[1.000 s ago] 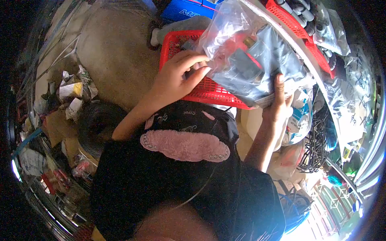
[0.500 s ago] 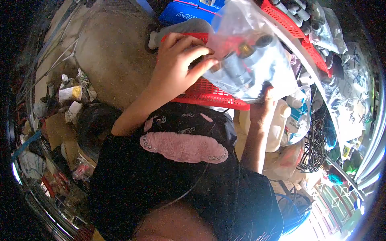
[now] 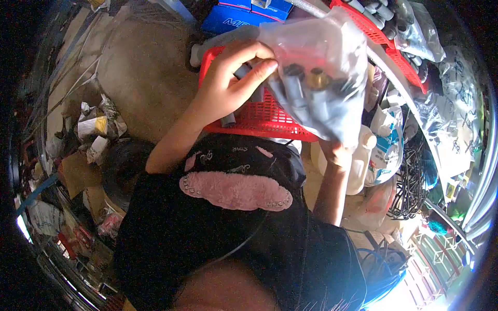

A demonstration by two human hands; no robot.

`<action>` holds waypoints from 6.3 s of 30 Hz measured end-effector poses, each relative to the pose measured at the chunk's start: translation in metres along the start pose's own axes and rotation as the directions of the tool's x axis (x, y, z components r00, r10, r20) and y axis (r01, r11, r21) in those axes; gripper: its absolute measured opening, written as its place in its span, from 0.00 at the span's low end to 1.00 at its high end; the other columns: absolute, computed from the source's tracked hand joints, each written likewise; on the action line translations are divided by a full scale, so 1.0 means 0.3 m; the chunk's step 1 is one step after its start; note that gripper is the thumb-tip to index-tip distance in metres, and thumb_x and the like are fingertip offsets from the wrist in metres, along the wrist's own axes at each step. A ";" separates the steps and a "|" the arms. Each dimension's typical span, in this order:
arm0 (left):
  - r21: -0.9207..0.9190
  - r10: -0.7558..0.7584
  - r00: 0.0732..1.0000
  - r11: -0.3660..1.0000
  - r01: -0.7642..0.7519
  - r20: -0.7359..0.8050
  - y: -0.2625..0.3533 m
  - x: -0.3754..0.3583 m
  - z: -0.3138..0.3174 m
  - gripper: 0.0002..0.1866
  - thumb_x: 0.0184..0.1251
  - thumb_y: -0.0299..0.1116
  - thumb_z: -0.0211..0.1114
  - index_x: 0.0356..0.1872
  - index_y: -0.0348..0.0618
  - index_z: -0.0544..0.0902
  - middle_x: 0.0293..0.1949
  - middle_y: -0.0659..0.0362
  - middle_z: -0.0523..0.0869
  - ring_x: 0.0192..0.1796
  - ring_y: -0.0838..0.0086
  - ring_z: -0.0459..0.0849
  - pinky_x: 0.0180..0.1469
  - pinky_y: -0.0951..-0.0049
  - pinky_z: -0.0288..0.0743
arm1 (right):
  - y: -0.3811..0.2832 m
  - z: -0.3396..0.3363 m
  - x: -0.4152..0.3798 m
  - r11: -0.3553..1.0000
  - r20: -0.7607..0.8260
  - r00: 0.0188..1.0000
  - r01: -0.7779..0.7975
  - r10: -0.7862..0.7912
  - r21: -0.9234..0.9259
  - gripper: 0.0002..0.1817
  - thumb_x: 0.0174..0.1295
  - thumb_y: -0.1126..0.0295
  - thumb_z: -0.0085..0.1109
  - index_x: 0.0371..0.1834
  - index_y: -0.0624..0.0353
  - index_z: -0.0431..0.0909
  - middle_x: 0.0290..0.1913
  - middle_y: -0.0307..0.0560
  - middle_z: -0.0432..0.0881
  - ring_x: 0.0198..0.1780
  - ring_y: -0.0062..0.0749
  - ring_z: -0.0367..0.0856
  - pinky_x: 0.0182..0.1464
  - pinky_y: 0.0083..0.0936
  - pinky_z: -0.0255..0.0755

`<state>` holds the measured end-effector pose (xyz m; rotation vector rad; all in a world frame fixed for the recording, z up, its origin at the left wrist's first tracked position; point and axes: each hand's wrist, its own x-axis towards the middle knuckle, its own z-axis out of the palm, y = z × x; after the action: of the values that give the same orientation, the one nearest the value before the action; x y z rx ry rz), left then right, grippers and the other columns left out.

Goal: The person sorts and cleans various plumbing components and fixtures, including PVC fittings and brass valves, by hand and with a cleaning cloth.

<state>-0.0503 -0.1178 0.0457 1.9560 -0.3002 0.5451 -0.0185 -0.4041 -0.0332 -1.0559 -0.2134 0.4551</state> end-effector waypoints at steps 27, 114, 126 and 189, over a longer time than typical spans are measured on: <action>0.408 0.114 0.991 0.903 -0.133 0.072 0.102 0.020 0.070 0.10 0.60 0.31 0.67 0.42 0.44 0.81 0.41 0.58 0.82 0.48 0.58 0.76 0.55 0.59 0.68 | -0.359 0.346 0.382 0.614 0.289 0.915 0.059 0.283 -0.787 0.14 0.65 0.70 0.58 0.50 0.66 0.75 0.34 0.37 0.78 0.33 0.15 0.73 0.34 0.16 0.68; -0.470 -0.543 0.830 0.703 0.534 0.131 -0.115 -0.287 -0.035 0.25 0.77 0.39 0.53 0.68 0.36 0.62 0.61 0.52 0.71 0.63 0.68 0.70 0.66 0.65 0.62 | 0.018 0.304 0.137 0.904 -0.279 0.876 -0.423 0.394 -0.054 0.33 0.65 0.64 0.63 0.71 0.63 0.64 0.62 0.49 0.75 0.63 0.31 0.73 0.66 0.27 0.65; -0.222 -0.633 0.772 0.746 0.627 0.055 -0.121 -0.275 -0.099 0.13 0.75 0.38 0.59 0.49 0.40 0.81 0.49 0.57 0.84 0.47 0.77 0.82 0.46 0.76 0.75 | -0.075 0.304 0.095 0.891 -0.205 0.978 -0.131 0.043 -0.435 0.13 0.62 0.71 0.65 0.47 0.62 0.77 0.41 0.39 0.81 0.43 0.20 0.76 0.48 0.20 0.69; 0.275 -0.393 0.882 0.845 0.458 -0.262 -0.288 -0.419 -0.057 0.25 0.64 0.34 0.62 0.63 0.45 0.72 0.58 0.34 0.70 0.57 0.36 0.74 0.59 0.48 0.70 | -0.146 0.340 0.270 0.723 0.153 0.958 -0.074 0.244 -0.687 0.40 0.63 0.65 0.67 0.74 0.61 0.55 0.59 0.52 0.76 0.54 0.34 0.79 0.53 0.29 0.74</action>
<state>-0.1253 -0.0688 -0.0791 2.1805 0.3773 0.5067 0.0256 -0.3046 0.0507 -1.7565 -0.5309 0.6882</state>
